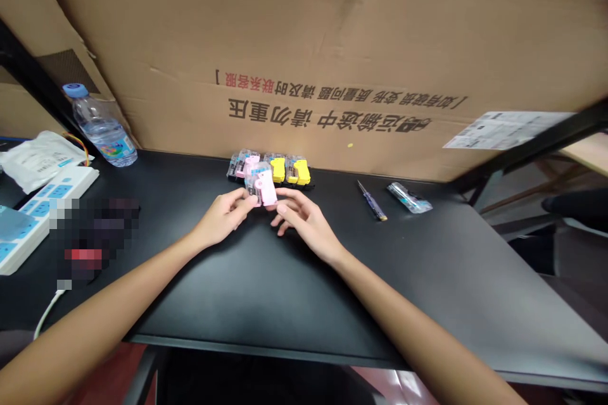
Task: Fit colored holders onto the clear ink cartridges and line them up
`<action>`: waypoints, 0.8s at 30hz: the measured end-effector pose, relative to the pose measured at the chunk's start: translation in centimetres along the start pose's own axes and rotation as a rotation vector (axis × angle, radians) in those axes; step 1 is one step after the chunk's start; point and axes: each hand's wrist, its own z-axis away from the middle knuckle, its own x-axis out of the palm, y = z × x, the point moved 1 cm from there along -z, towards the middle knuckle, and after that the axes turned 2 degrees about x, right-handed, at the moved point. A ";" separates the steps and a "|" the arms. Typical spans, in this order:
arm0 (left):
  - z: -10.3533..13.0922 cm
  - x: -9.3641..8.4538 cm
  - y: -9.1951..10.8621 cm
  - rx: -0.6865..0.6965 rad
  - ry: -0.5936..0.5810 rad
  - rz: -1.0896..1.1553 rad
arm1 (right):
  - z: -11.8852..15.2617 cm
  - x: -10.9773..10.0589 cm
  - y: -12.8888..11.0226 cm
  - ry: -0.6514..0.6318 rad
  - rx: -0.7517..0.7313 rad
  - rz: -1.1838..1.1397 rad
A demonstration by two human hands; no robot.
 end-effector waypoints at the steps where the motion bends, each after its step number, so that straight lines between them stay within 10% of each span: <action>1: -0.1 -0.1 -0.1 -0.018 0.017 0.009 | 0.0 0.0 0.0 0.004 -0.029 -0.027; 8: -0.1 -0.3 -0.2 -0.017 -0.035 -0.044 | 0.5 0.4 0.1 -0.078 -0.092 0.059; 24: 0.1 -0.3 -0.1 -0.032 -0.163 -0.172 | -2.3 -3.5 0.7 0.194 -0.114 -0.172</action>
